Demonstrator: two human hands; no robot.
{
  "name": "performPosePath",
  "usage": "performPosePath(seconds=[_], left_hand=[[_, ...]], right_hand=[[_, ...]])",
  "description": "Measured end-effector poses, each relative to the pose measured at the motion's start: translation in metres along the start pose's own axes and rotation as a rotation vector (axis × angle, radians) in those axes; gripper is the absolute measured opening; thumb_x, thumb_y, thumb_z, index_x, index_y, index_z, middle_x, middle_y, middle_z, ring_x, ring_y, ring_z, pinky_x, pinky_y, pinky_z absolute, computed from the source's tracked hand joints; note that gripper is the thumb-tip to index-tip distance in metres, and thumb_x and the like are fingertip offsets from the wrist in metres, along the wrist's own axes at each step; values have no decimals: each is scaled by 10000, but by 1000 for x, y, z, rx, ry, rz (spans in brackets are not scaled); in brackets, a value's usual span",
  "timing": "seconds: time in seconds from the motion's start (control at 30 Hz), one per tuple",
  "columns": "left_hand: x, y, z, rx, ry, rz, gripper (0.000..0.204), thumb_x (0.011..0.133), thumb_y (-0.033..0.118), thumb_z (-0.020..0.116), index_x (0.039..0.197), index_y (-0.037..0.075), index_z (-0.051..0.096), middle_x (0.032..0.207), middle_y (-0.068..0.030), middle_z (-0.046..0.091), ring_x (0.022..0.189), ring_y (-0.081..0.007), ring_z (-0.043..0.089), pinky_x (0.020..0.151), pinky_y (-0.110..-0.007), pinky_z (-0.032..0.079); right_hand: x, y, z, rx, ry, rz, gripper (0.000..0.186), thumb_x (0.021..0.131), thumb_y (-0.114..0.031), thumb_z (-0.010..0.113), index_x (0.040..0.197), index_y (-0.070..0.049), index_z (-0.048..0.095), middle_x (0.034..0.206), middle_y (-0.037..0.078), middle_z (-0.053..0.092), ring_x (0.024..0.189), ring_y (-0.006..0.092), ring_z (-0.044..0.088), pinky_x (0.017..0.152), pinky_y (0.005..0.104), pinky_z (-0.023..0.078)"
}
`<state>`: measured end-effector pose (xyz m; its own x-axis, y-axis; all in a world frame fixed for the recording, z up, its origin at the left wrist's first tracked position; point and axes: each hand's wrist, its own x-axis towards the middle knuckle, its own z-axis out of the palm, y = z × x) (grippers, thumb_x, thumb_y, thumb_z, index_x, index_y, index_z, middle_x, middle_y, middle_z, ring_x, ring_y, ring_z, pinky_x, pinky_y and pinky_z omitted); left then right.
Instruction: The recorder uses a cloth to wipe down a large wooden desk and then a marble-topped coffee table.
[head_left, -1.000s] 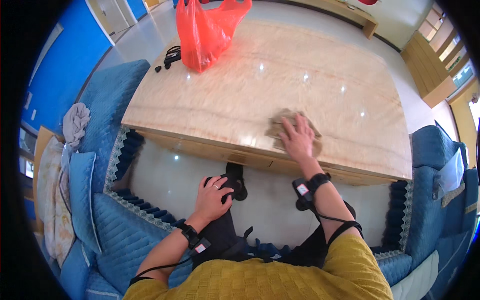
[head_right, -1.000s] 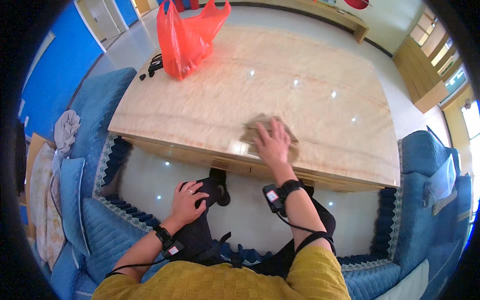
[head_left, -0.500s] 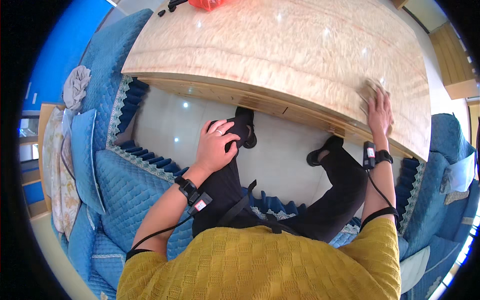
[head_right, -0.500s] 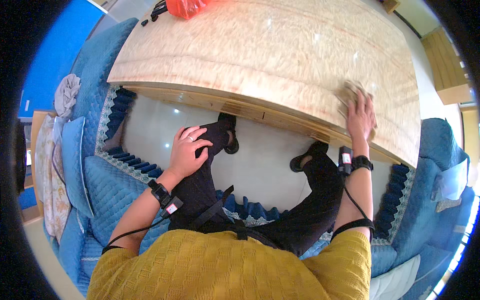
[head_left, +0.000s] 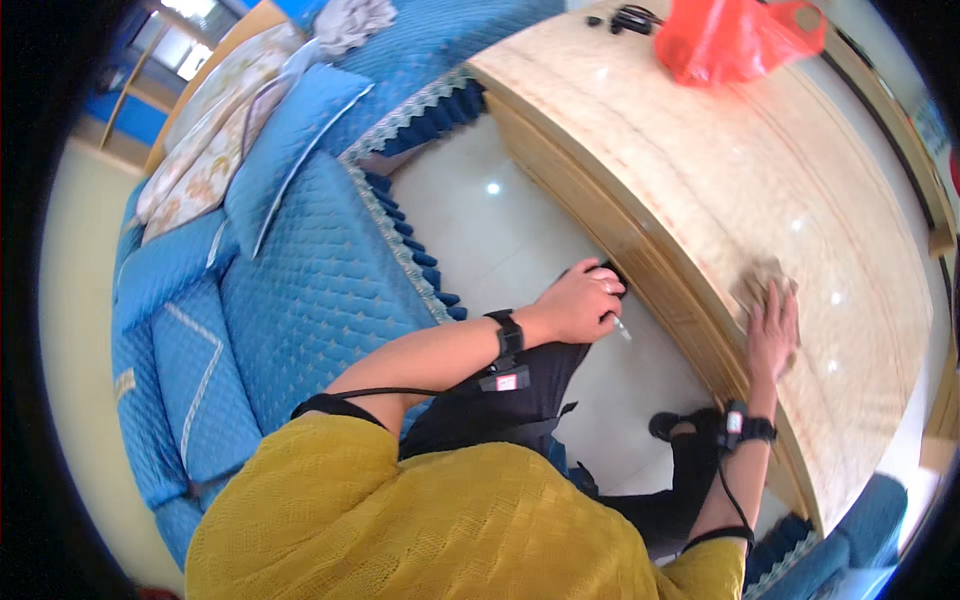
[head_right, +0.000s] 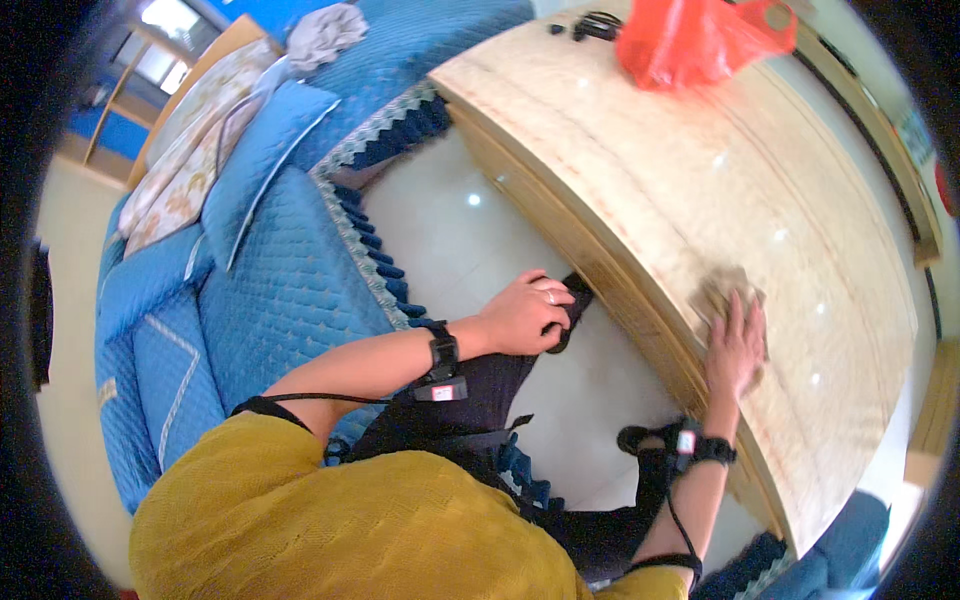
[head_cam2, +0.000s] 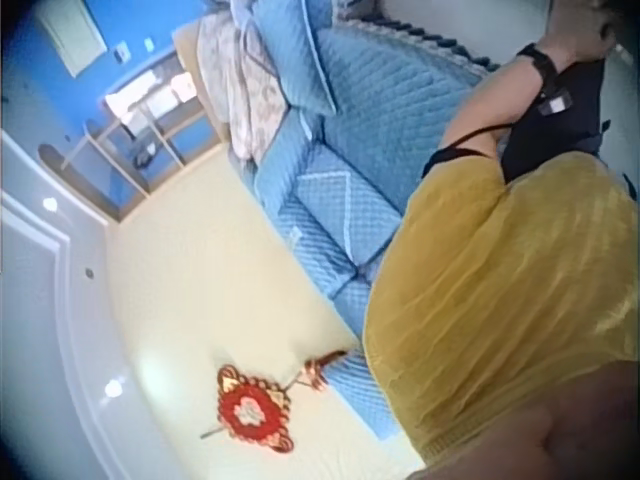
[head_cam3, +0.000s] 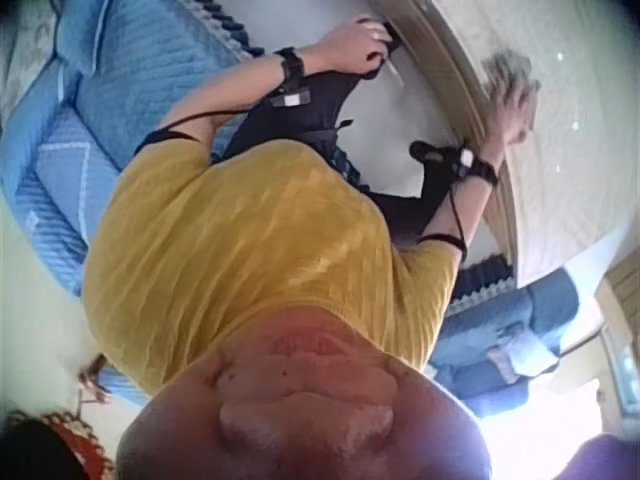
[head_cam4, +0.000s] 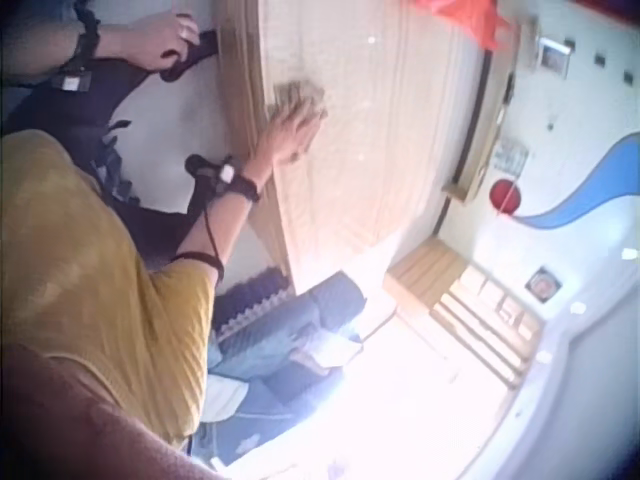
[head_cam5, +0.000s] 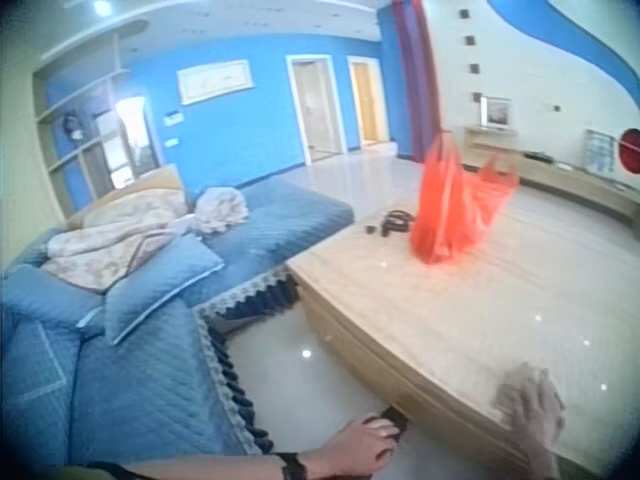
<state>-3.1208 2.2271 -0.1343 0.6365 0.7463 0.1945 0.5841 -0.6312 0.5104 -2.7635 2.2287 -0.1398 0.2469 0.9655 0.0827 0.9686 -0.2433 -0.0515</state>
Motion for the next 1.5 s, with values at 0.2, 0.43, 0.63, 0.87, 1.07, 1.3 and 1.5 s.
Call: performPosePath(seconds=[0.2,0.43,0.63,0.87,1.07,1.3,1.5], left_hand=[[1,-11,8,1,16,-2,143,764,187,586,785,130,715,1128,-106,655,1162,-249,536,1076,-515,306],[-3,-9,5,60,-2,44,118,768,227,609,821,171,698,1133,-68,643,1146,-253,537,1040,-513,351],[2,-8,2,2,-15,58,117,738,194,625,797,141,712,1087,-86,656,1112,-248,561,1029,-498,358],[6,-9,-8,23,-12,17,100,758,161,621,795,131,709,1103,-106,658,1130,-257,557,1041,-478,340],[22,-6,-1,-30,18,41,85,743,156,643,786,121,706,1061,-90,679,1103,-252,572,1035,-453,350],[13,-4,-5,1,-18,64,88,739,148,642,792,122,707,1055,-85,674,1093,-263,571,1032,-467,349],[10,0,-5,39,-54,54,91,741,134,644,803,121,709,1083,-83,658,1122,-273,551,1042,-472,339]], right_hand=[[-28,131,18,-42,198,125,480,989,-398,431,1450,-275,382,1531,120,301,1379,305,342,1104,445,324],[-21,48,-3,-506,-118,318,576,967,-322,457,1478,-117,289,1492,173,340,1377,390,301,1096,489,312],[-13,-86,24,203,208,-114,512,861,-325,601,1352,-250,480,1484,140,342,1385,341,292,1109,507,262],[-2,34,10,18,273,-84,443,916,-328,555,1347,-259,479,1429,134,424,1277,356,433,1020,479,386],[-64,169,11,-40,269,438,489,968,-413,452,1436,-291,375,1496,166,315,1364,366,318,1101,497,279],[7,-27,8,49,256,40,446,849,-219,586,1292,-212,533,1371,136,456,1298,332,397,1067,514,319],[19,-82,21,262,238,-239,441,913,-385,542,1346,-313,492,1446,86,395,1360,280,339,1101,474,281]])
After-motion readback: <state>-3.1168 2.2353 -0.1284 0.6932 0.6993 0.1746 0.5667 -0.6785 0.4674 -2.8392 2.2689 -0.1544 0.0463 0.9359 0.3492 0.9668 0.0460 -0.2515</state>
